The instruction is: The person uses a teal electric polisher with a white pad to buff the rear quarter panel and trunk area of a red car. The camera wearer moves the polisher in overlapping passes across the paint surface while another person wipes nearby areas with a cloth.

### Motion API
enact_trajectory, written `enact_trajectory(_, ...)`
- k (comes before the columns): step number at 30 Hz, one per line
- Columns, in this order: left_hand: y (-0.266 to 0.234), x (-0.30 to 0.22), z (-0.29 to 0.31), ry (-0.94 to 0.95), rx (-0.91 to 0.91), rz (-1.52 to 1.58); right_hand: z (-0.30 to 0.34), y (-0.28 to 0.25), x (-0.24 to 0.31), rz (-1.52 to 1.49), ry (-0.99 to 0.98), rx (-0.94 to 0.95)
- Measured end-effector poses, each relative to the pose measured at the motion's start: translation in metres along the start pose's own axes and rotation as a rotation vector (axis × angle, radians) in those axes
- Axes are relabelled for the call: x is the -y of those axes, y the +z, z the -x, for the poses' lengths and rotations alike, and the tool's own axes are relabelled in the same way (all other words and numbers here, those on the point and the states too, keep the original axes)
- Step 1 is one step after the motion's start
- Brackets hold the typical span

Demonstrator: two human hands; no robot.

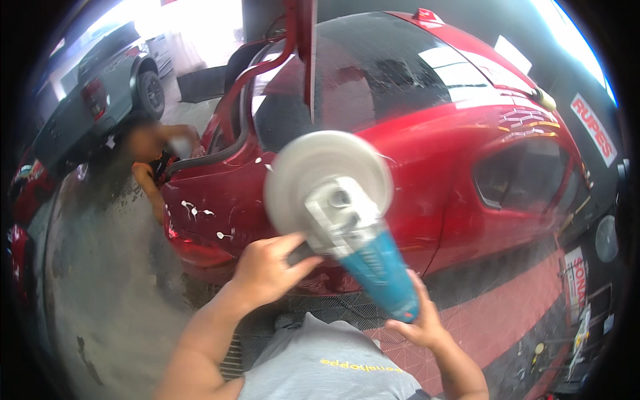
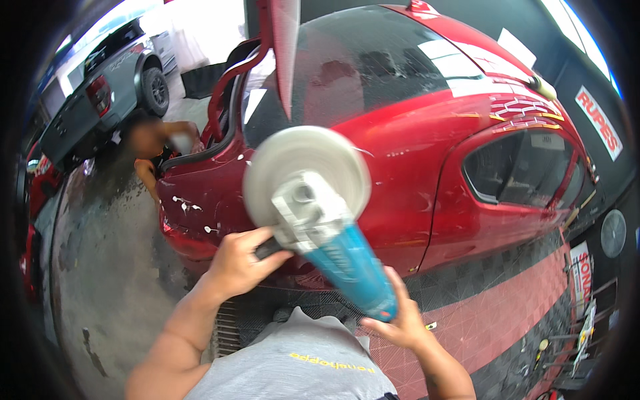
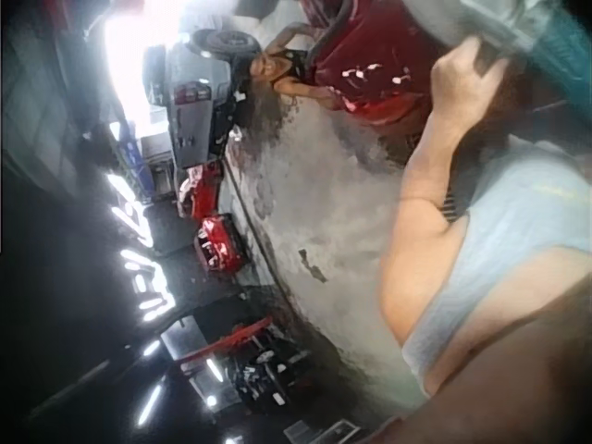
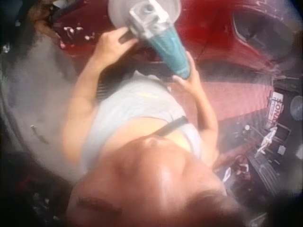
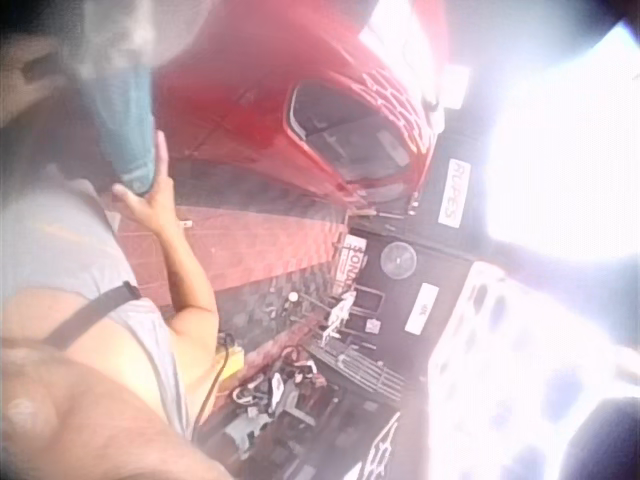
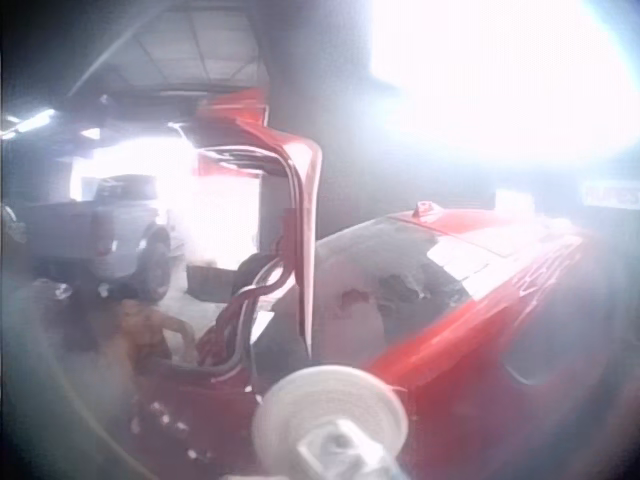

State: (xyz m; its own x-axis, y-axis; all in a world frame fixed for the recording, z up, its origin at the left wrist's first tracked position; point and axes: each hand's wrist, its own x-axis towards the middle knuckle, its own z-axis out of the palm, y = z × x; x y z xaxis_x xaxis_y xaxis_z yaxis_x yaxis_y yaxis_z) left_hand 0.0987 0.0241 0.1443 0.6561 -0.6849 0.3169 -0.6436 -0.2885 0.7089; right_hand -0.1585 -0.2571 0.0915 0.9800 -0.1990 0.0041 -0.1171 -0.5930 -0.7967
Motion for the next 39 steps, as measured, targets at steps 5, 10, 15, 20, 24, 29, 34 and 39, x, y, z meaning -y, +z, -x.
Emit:
enact_trajectory(5,0.014,-0.059,-0.076,0.261,0.147,0.060,0.065,-0.091,0.022,-0.274,0.148,-0.212)
enact_trajectory(10,-0.021,-0.068,-0.082,0.128,0.311,0.164,0.057,-0.121,0.103,-0.274,0.306,-0.123)
enact_trajectory(15,-0.075,-0.039,-0.040,0.033,0.286,0.190,0.017,-0.103,0.151,-0.242,0.265,0.118)
enact_trajectory(20,-0.140,-0.009,-0.003,-0.202,0.249,0.129,-0.042,-0.061,0.191,-0.298,0.198,0.419)
enact_trajectory(24,-0.196,0.021,0.011,-0.405,0.287,0.156,-0.070,-0.030,0.247,-0.282,0.252,0.594)
enact_trajectory(29,-0.218,0.025,0.002,-0.545,0.301,0.223,-0.071,-0.020,0.276,-0.430,0.310,0.564)
enact_trajectory(34,-0.199,0.038,-0.029,-0.453,0.316,0.265,-0.067,-0.024,0.275,-0.191,0.100,0.523)
enact_trajectory(39,-0.218,0.021,-0.033,-0.512,0.343,0.109,-0.059,-0.016,0.286,-0.324,0.222,0.434)
